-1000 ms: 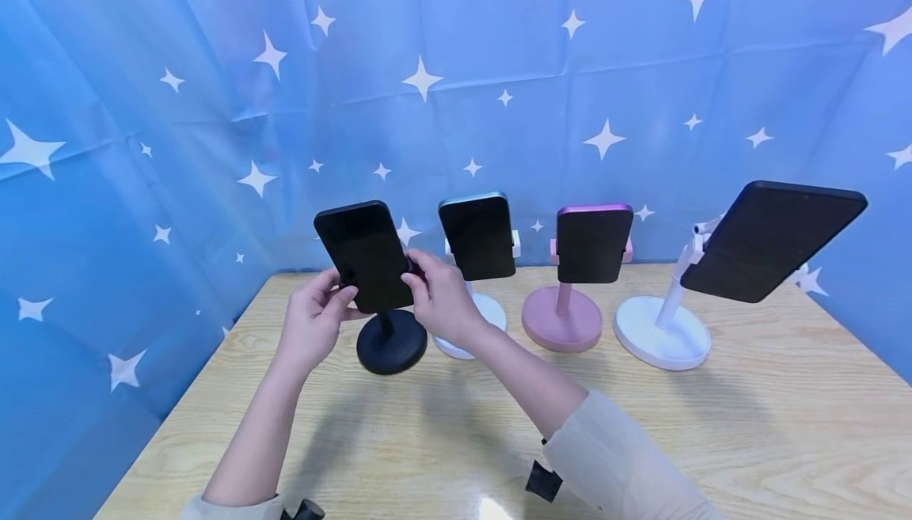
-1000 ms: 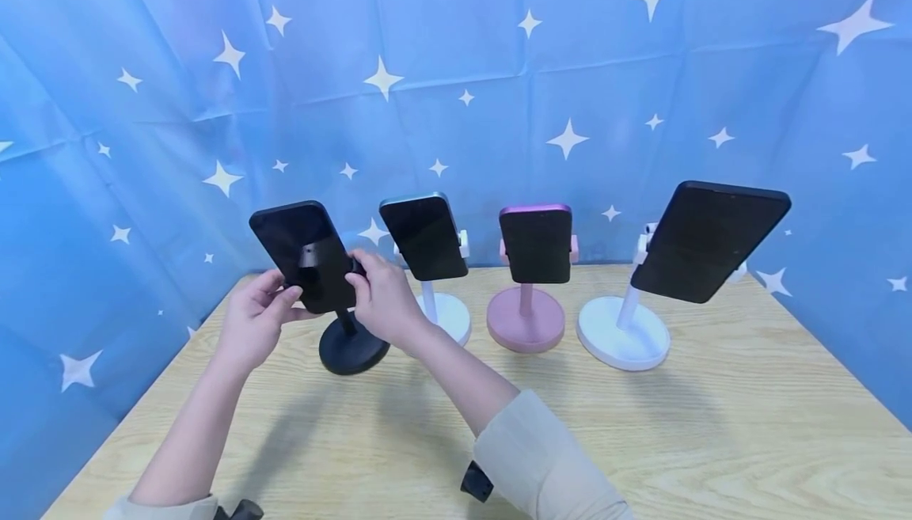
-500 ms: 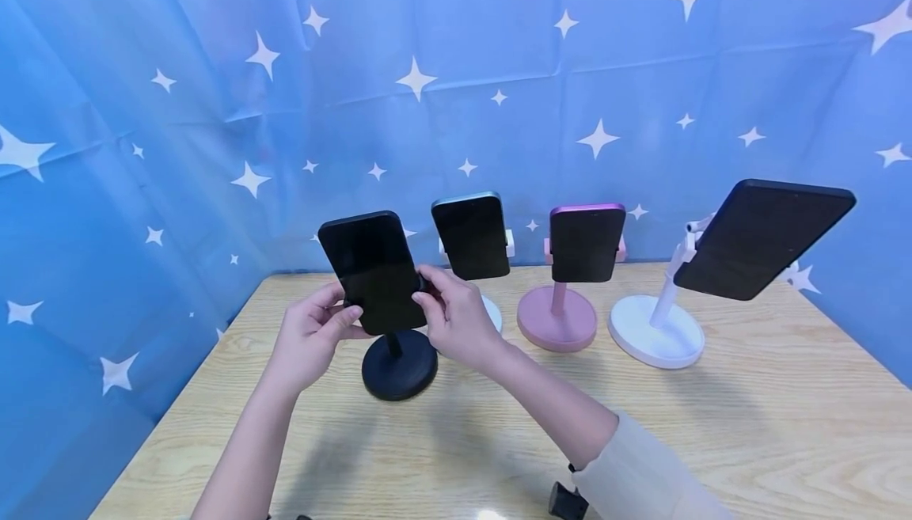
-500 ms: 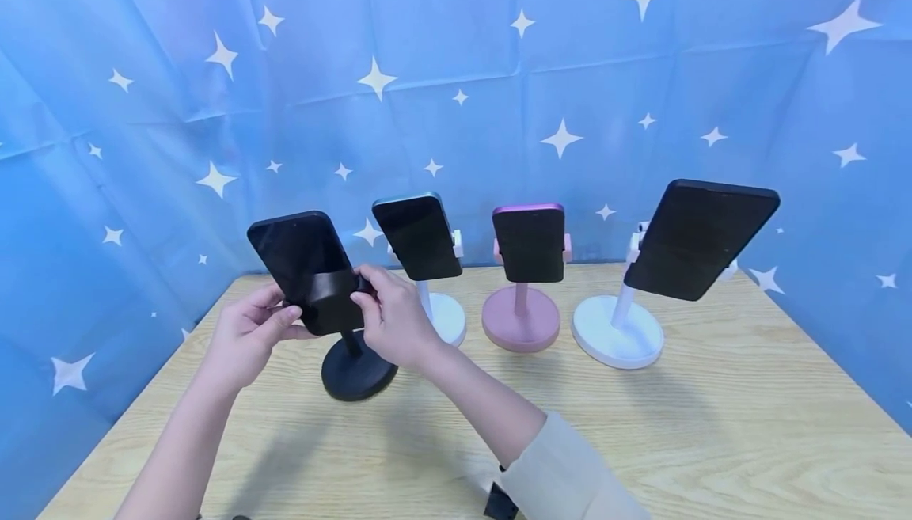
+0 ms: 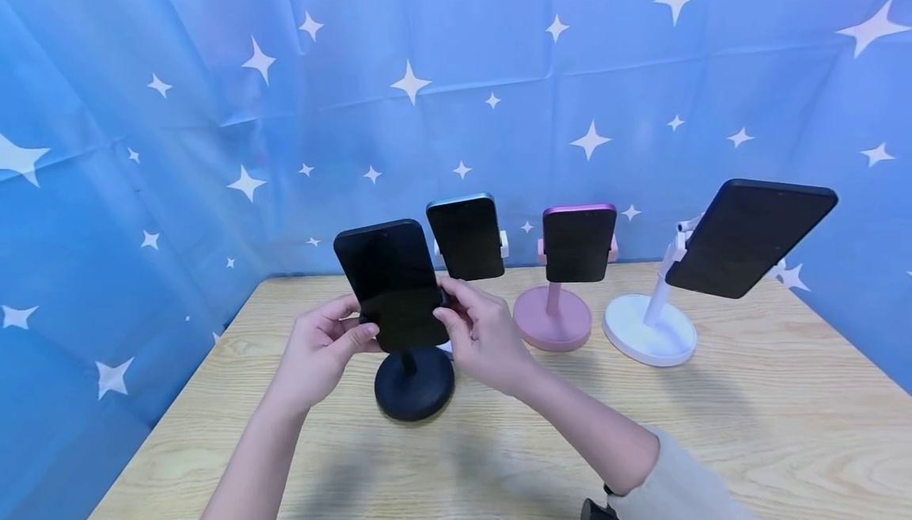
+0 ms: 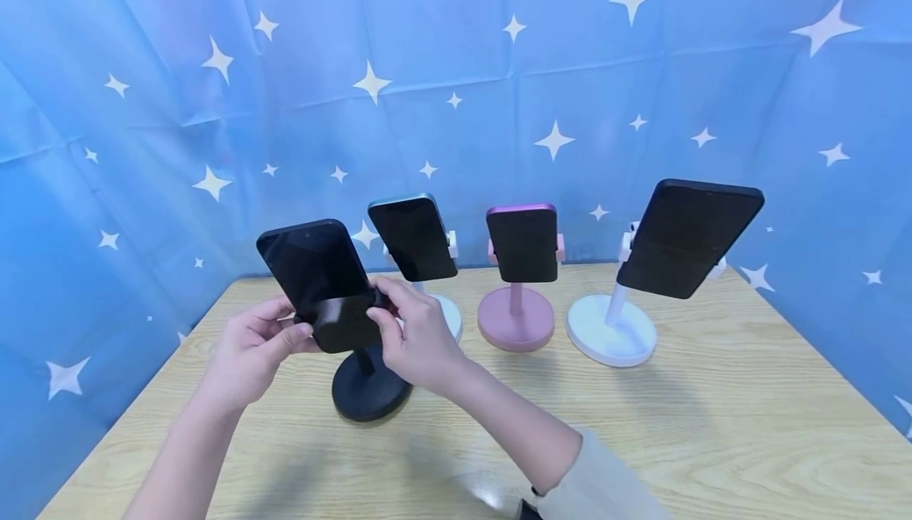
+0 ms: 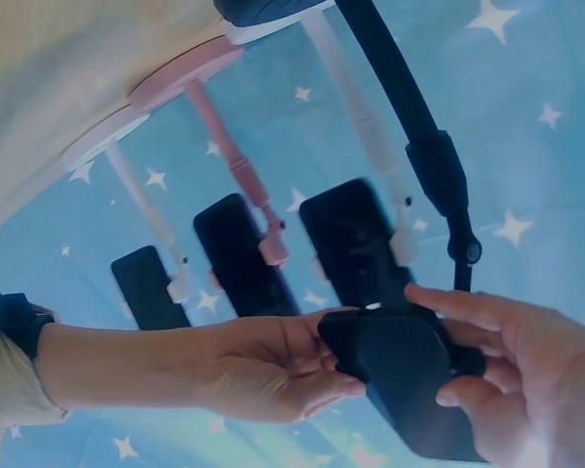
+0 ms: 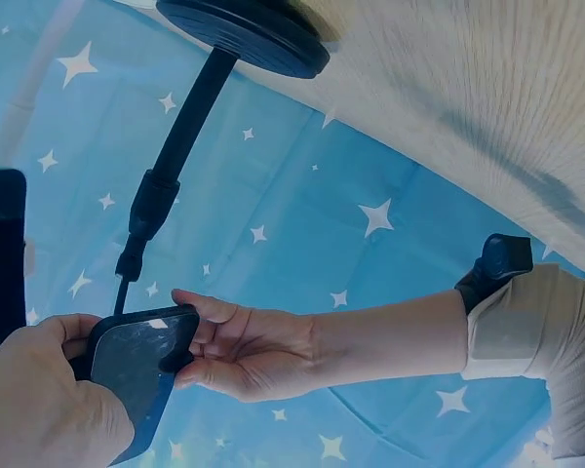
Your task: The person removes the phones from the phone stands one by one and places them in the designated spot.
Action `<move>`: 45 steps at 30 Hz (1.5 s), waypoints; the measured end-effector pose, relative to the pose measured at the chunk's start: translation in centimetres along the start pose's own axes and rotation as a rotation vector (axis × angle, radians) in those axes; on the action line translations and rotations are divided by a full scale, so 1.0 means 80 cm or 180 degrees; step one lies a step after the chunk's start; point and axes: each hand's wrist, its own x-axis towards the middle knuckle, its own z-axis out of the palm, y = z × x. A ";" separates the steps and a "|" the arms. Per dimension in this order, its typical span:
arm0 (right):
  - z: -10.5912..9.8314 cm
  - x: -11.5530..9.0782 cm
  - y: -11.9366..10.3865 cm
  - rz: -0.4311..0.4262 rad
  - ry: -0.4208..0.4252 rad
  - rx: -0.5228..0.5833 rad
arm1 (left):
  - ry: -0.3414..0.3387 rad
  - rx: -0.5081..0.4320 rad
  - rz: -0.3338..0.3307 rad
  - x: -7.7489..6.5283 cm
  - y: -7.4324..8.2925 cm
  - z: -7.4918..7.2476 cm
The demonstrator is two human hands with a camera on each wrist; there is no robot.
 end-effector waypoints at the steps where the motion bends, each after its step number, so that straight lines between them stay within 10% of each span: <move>1: -0.003 -0.003 -0.001 -0.0040 0.0031 -0.0025 | -0.0035 -0.0060 0.0021 0.000 0.000 0.003; 20: -0.059 -0.040 -0.014 -0.0603 0.0350 -0.0122 | -0.0404 -0.0421 0.0023 0.005 0.012 0.058; 45: -0.123 -0.094 -0.011 -0.0449 0.0769 -0.0117 | -0.0801 -0.0263 -0.0217 0.025 0.016 0.133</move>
